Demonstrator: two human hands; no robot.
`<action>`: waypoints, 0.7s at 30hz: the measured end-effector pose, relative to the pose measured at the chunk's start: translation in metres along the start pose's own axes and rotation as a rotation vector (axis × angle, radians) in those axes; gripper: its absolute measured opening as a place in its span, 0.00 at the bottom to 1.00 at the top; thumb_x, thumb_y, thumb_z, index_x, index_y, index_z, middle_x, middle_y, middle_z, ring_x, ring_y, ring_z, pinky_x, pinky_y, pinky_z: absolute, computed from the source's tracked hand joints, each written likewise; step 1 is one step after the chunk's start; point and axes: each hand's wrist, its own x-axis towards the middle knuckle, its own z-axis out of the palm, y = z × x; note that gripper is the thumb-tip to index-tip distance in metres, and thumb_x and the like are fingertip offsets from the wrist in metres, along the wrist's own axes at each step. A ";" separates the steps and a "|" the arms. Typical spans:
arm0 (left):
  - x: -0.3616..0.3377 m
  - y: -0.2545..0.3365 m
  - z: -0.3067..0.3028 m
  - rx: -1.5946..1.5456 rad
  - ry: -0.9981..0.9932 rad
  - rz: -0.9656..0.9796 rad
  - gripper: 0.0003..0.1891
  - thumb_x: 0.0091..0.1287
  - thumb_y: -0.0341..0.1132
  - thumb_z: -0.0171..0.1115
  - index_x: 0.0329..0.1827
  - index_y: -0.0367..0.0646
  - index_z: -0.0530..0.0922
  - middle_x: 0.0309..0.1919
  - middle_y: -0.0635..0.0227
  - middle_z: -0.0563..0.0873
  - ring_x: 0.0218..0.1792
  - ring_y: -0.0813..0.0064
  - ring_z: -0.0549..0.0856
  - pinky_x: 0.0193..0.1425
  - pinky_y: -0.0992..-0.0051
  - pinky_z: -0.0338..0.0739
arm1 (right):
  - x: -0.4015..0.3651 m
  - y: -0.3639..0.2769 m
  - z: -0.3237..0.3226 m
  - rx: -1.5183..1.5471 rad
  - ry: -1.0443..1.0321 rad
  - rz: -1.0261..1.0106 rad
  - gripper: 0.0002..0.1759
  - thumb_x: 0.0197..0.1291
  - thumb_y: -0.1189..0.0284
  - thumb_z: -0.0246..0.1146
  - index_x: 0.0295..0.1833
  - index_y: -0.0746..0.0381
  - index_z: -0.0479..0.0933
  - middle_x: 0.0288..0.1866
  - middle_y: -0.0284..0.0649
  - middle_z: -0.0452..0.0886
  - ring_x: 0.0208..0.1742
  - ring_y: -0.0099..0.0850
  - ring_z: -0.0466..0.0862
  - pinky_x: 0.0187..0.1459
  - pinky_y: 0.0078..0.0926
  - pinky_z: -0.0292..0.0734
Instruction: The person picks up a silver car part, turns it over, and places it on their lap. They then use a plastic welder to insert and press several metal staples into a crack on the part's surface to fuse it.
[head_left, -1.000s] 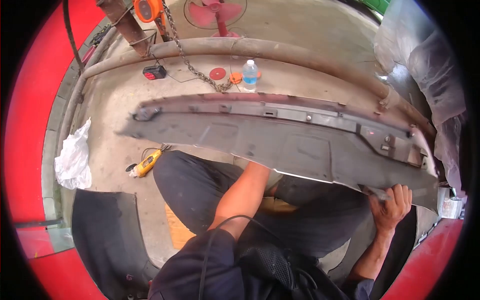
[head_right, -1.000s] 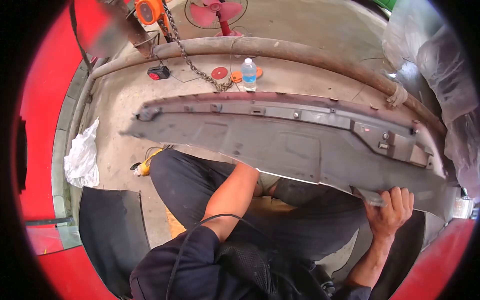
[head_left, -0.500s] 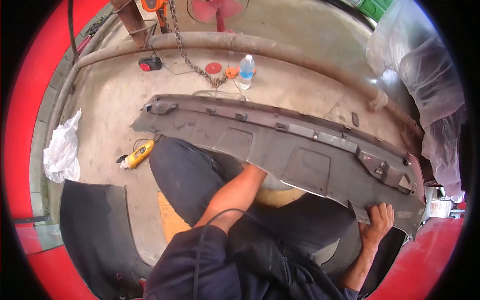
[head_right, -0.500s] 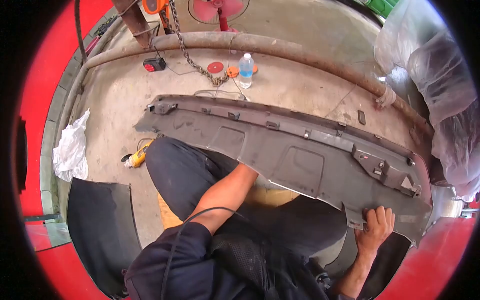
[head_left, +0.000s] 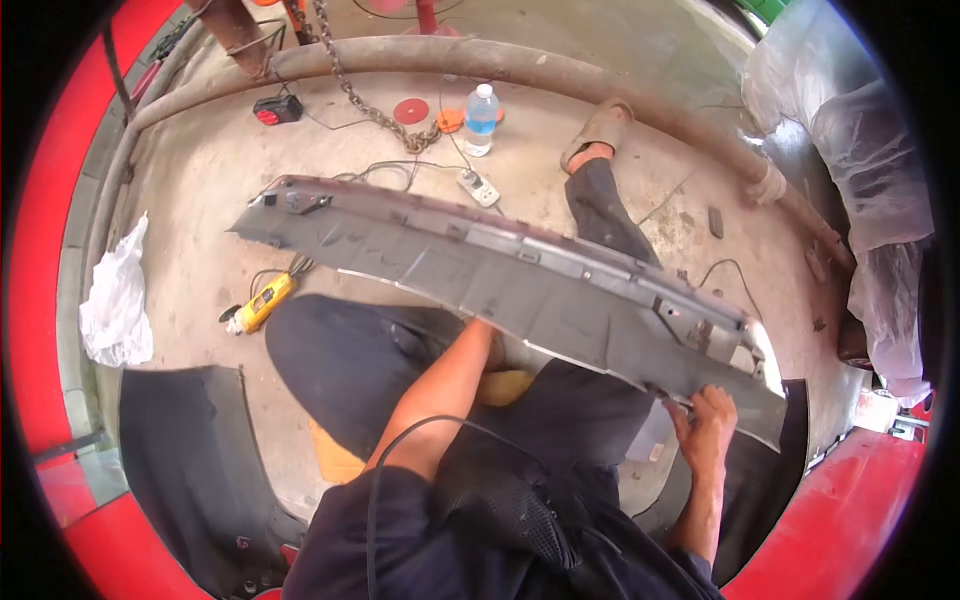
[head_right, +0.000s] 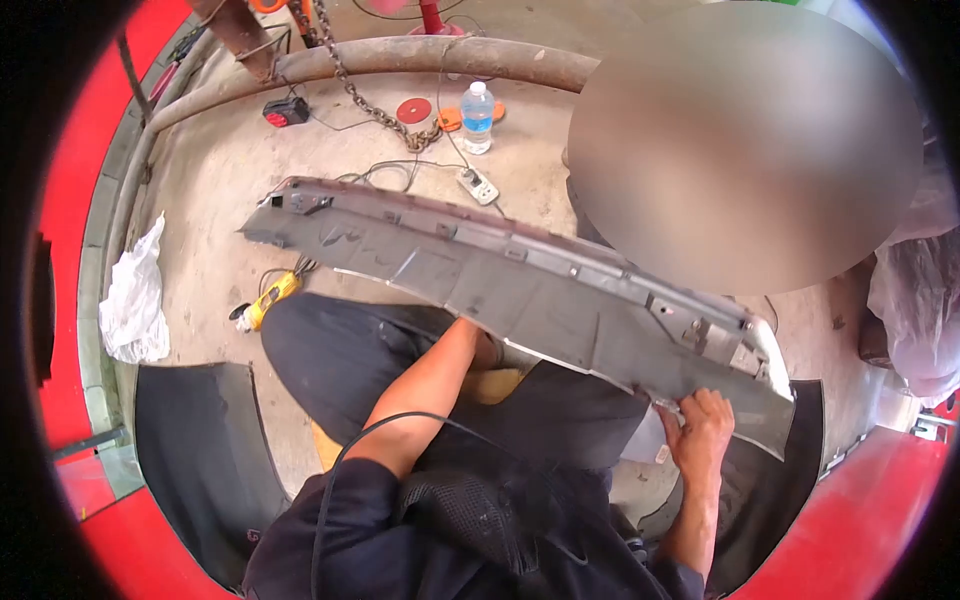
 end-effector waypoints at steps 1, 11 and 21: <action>0.003 -0.004 -0.002 0.040 -0.012 -0.001 0.23 0.71 0.48 0.57 0.65 0.47 0.74 0.58 0.56 0.81 0.60 0.56 0.80 0.65 0.54 0.73 | 0.003 0.003 -0.001 0.012 -0.033 -0.009 0.18 0.38 0.70 0.78 0.24 0.64 0.73 0.26 0.43 0.68 0.30 0.45 0.71 0.34 0.41 0.63; -0.005 -0.060 0.004 0.688 -0.239 0.034 0.23 0.69 0.47 0.60 0.63 0.47 0.77 0.59 0.54 0.82 0.60 0.55 0.80 0.64 0.56 0.74 | 0.031 0.018 0.011 0.075 -0.077 0.027 0.13 0.38 0.76 0.73 0.30 0.63 0.76 0.30 0.42 0.72 0.33 0.44 0.73 0.36 0.39 0.65; -0.087 0.037 -0.021 1.026 -0.792 -0.212 0.20 0.68 0.47 0.60 0.52 0.40 0.83 0.49 0.49 0.86 0.55 0.49 0.82 0.60 0.57 0.75 | 0.043 0.025 0.024 0.058 -0.217 0.103 0.27 0.35 0.72 0.77 0.47 0.65 0.81 0.44 0.45 0.78 0.46 0.48 0.77 0.47 0.43 0.72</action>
